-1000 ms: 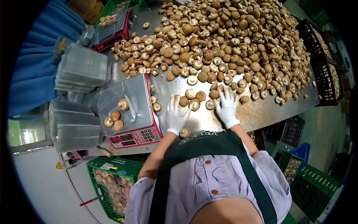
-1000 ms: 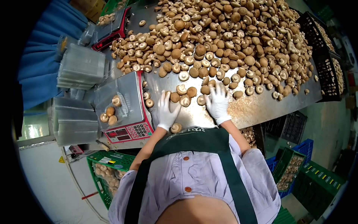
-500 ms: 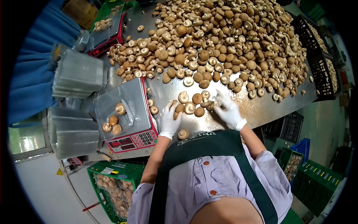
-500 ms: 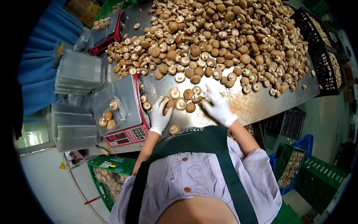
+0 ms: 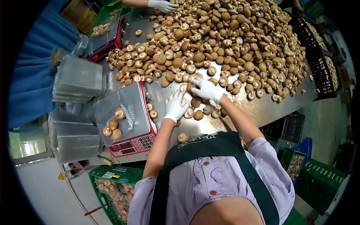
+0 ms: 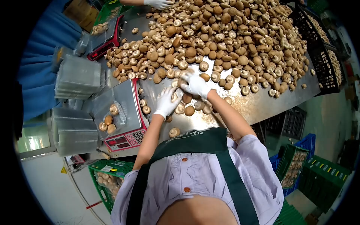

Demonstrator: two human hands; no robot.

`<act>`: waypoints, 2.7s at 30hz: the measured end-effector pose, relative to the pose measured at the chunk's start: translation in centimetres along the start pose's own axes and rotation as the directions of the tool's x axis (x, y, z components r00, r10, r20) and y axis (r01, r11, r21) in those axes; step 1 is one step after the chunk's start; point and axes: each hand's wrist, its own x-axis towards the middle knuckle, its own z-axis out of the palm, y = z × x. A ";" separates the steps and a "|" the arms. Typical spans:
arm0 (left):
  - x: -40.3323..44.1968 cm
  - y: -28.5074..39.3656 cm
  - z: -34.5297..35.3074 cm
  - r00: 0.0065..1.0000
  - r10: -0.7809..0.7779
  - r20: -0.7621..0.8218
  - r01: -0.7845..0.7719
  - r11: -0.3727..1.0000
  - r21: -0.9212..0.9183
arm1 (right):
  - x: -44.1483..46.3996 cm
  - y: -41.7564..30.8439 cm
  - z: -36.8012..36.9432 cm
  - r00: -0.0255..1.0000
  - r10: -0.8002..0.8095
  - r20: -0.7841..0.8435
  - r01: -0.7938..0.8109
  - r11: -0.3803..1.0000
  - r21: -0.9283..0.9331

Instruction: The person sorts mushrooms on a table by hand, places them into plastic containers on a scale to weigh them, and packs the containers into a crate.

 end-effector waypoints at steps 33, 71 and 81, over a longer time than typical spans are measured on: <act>-3.0 3.7 1.2 0.849 0.266 -0.457 -0.400 0.888 -0.227 | -22.1 4.0 -10.3 0.861 0.499 -0.103 -0.314 0.679 0.663; -7.8 -0.7 0.2 0.857 0.410 0.312 -0.366 0.911 -0.191 | -19.9 0.3 -2.2 0.790 0.613 0.022 -0.040 0.015 0.999; -4.8 3.0 1.0 0.909 0.369 -0.192 -0.416 0.821 -0.392 | -30.7 7.4 -6.4 0.357 0.849 -0.390 0.055 0.398 0.916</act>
